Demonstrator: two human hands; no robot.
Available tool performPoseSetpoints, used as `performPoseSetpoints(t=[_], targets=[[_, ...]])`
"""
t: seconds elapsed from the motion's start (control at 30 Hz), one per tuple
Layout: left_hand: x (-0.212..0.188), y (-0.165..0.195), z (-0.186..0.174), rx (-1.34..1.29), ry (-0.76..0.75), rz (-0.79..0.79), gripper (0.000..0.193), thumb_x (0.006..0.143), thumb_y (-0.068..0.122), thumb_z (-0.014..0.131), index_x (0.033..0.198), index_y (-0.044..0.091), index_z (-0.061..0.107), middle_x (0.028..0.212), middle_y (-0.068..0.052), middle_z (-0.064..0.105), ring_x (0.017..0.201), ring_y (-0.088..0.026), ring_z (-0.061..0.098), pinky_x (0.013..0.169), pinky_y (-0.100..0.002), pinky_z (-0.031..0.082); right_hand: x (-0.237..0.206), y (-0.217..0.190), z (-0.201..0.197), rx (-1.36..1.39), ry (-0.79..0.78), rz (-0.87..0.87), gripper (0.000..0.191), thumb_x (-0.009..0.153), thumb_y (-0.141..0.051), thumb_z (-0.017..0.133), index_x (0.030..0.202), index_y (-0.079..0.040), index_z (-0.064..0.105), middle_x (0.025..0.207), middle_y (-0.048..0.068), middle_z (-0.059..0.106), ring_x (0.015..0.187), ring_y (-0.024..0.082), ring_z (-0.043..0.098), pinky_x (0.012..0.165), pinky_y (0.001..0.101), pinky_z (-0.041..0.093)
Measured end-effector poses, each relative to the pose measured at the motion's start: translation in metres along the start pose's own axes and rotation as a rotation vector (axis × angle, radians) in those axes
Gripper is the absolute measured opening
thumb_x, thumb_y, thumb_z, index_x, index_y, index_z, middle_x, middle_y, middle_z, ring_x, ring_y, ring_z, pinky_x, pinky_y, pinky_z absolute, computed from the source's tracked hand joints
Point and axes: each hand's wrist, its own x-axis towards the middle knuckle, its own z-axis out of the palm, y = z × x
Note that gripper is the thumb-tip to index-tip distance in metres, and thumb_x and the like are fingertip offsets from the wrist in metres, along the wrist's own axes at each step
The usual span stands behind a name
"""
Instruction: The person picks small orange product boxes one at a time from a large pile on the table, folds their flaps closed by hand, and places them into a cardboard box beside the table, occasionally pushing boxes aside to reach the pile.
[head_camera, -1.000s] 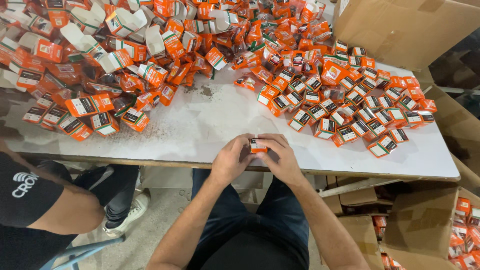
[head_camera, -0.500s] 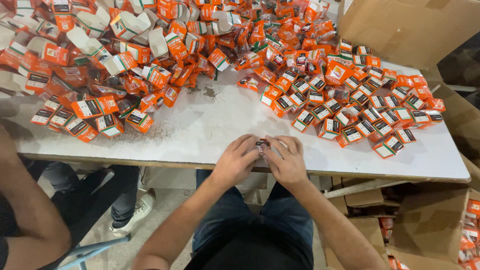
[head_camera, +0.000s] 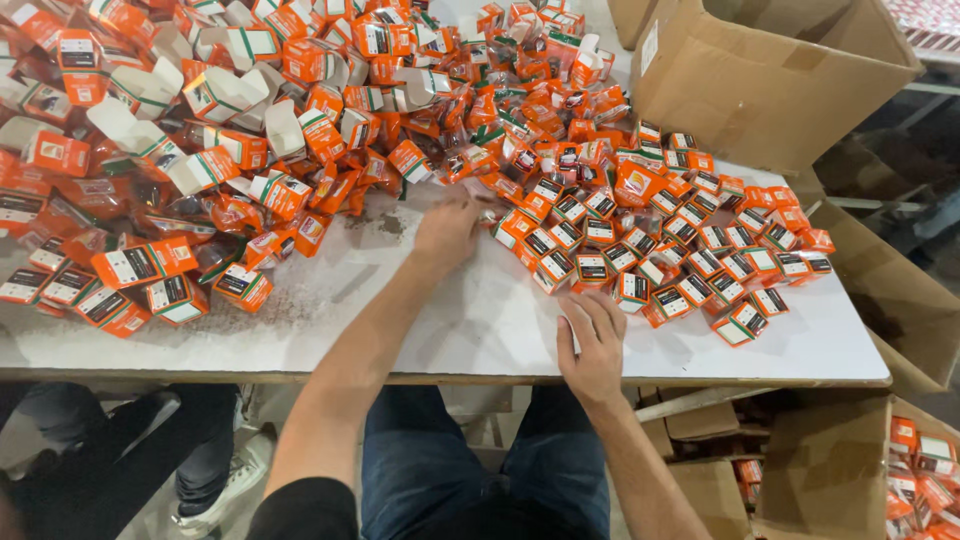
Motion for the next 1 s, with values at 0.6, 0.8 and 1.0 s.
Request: performPoseSetpoints(t=[0.6,0.8,1.0], targets=[[0.016,-0.055,-0.061,0.050,0.202,0.056,0.062,0.068,0.010,0.075,0.129,0.005,0.065,0.126,-0.019,0.060,0.116,-0.043,0.056,0.090,-0.050,0.053,0.042,-0.072,0.056,0.180,-0.451,0.171,0.045,0.091,-0.024,0.073,0.129,-0.005,0.057,0.131,0.021,0.061,0.130,0.042,0.053,0.109,0.0519,0.040],[0.023,-0.049,-0.048,0.388,0.002,-0.072,0.024,0.089,0.010,0.074,0.112,0.012,0.068,0.120,-0.011,0.063,0.114,-0.036,0.057,0.087,-0.048,0.055,0.044,-0.075,0.050,0.114,-0.285,0.086,0.033,0.083,-0.024,0.077,0.104,-0.003,0.065,0.124,0.021,0.061,0.116,0.044,0.055,0.098,0.0554,0.040],[0.013,-0.049,-0.050,0.406,0.113,0.088,0.014,0.087,0.015,0.075,0.097,0.010,0.066,0.095,-0.009,0.068,0.091,-0.031,0.068,0.081,-0.047,0.057,0.042,-0.063,0.052,0.341,-0.334,0.021,0.033,0.088,-0.002,0.059,0.121,-0.003,0.063,0.127,0.020,0.062,0.119,0.042,0.057,0.104,0.0472,0.045]])
